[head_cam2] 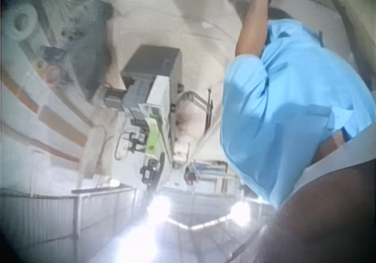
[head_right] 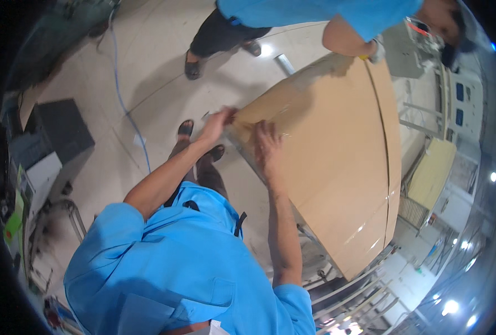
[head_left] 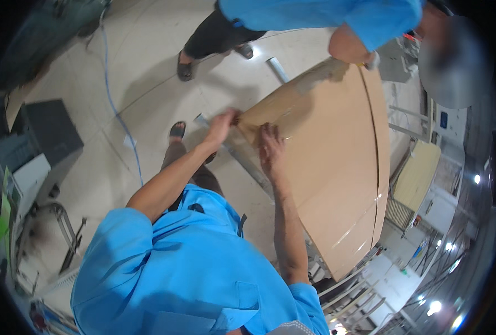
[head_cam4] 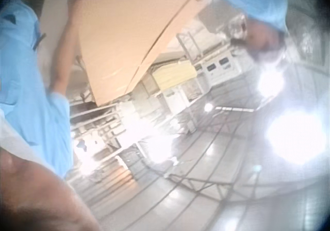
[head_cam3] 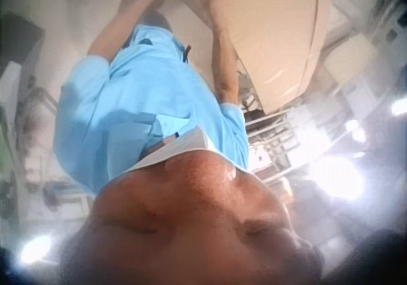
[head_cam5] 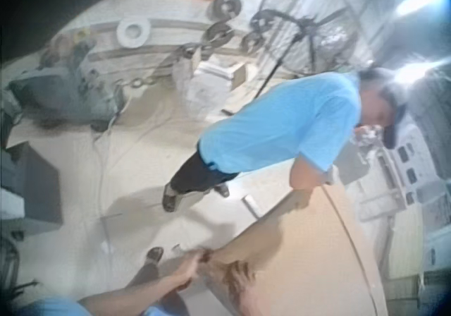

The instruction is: The person tapes a large cardboard sheet on a workbench using a handheld tape dispenser. They fold edges, apply tape along seams, and smooth the surface while a coworker assists with additional taping.

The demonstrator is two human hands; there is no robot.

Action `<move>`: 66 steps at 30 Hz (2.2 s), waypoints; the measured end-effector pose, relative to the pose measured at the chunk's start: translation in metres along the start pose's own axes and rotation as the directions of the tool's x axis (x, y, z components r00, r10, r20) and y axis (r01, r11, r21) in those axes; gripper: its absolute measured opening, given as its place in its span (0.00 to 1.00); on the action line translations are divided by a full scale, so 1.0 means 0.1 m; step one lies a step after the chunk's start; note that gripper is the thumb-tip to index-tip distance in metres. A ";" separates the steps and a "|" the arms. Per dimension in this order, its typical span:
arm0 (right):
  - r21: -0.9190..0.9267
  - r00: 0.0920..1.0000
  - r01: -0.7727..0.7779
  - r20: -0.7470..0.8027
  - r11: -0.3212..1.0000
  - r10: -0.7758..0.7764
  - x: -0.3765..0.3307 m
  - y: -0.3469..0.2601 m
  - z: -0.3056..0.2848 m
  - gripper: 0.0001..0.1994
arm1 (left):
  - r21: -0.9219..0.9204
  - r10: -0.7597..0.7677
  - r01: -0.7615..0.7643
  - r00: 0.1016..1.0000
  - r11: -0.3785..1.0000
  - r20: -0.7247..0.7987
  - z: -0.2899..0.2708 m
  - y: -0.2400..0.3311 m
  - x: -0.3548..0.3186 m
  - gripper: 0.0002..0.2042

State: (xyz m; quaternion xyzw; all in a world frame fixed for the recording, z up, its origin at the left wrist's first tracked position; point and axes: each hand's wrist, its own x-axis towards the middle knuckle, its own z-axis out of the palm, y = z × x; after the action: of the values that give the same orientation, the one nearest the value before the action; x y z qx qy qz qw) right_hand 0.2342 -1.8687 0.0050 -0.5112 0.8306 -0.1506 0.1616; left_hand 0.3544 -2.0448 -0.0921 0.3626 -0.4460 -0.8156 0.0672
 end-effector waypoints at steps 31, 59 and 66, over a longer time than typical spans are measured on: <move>-0.110 0.876 0.469 -0.071 0.876 -0.478 0.21 0.09 -0.04 0.24 | 0.015 -0.050 0.050 0.999 0.999 -0.023 0.59 -0.95 -1.76 0.15; -0.158 0.892 0.438 -0.048 0.885 -0.450 0.16 0.16 0.38 0.25 | 0.290 0.493 -0.406 0.609 0.867 -0.622 0.31 -0.26 -0.46 0.17; -0.130 0.894 0.433 -0.064 0.892 -0.444 0.14 0.14 0.35 0.26 | 0.339 0.550 -0.434 0.689 0.835 -0.471 0.35 -0.32 -0.27 0.23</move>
State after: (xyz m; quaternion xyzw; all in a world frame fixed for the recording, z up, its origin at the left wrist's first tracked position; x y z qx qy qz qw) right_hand 0.2320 -1.8786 -0.0343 -0.6862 0.7075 -0.1595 0.0560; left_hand 0.3582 -1.9904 -0.0912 0.4525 -0.5679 -0.5777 0.3730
